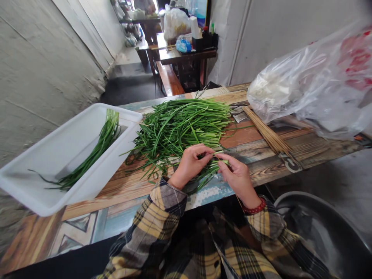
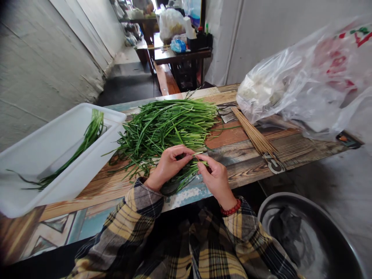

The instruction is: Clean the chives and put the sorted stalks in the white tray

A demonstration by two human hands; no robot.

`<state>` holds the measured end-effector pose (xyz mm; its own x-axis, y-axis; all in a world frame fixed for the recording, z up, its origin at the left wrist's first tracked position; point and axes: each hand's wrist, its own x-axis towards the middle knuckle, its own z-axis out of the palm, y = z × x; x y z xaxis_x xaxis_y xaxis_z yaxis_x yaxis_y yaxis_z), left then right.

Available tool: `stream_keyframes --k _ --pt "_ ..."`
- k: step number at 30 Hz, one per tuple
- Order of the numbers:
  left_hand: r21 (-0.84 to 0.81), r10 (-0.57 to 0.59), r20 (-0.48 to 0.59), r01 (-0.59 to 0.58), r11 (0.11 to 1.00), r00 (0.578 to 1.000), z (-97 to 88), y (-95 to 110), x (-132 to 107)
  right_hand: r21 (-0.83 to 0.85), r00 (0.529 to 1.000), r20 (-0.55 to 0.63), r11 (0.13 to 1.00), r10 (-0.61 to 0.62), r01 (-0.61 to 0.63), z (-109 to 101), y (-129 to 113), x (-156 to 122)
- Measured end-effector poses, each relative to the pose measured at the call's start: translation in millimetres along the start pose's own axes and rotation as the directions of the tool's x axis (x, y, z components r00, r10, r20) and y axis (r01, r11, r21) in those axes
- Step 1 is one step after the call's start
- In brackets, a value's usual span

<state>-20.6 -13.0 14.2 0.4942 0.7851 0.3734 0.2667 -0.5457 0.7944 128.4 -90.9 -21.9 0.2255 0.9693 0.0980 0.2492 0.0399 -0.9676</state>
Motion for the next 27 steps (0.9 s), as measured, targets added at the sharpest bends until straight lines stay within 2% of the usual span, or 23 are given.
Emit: stream_keyframes --k 16,27 --pt "0.065 0.052 0.025 -0.054 0.996 0.998 0.3 -0.3 -1.2 0.019 1.000 -0.014 1.000 0.017 -0.016 0.6 0.1 0.4" --pt "0.220 0.124 0.051 -0.133 0.966 0.991 0.5 -3.0 -3.3 0.029 0.999 -0.019 0.999 0.033 -0.033 0.6 0.0 1.0"
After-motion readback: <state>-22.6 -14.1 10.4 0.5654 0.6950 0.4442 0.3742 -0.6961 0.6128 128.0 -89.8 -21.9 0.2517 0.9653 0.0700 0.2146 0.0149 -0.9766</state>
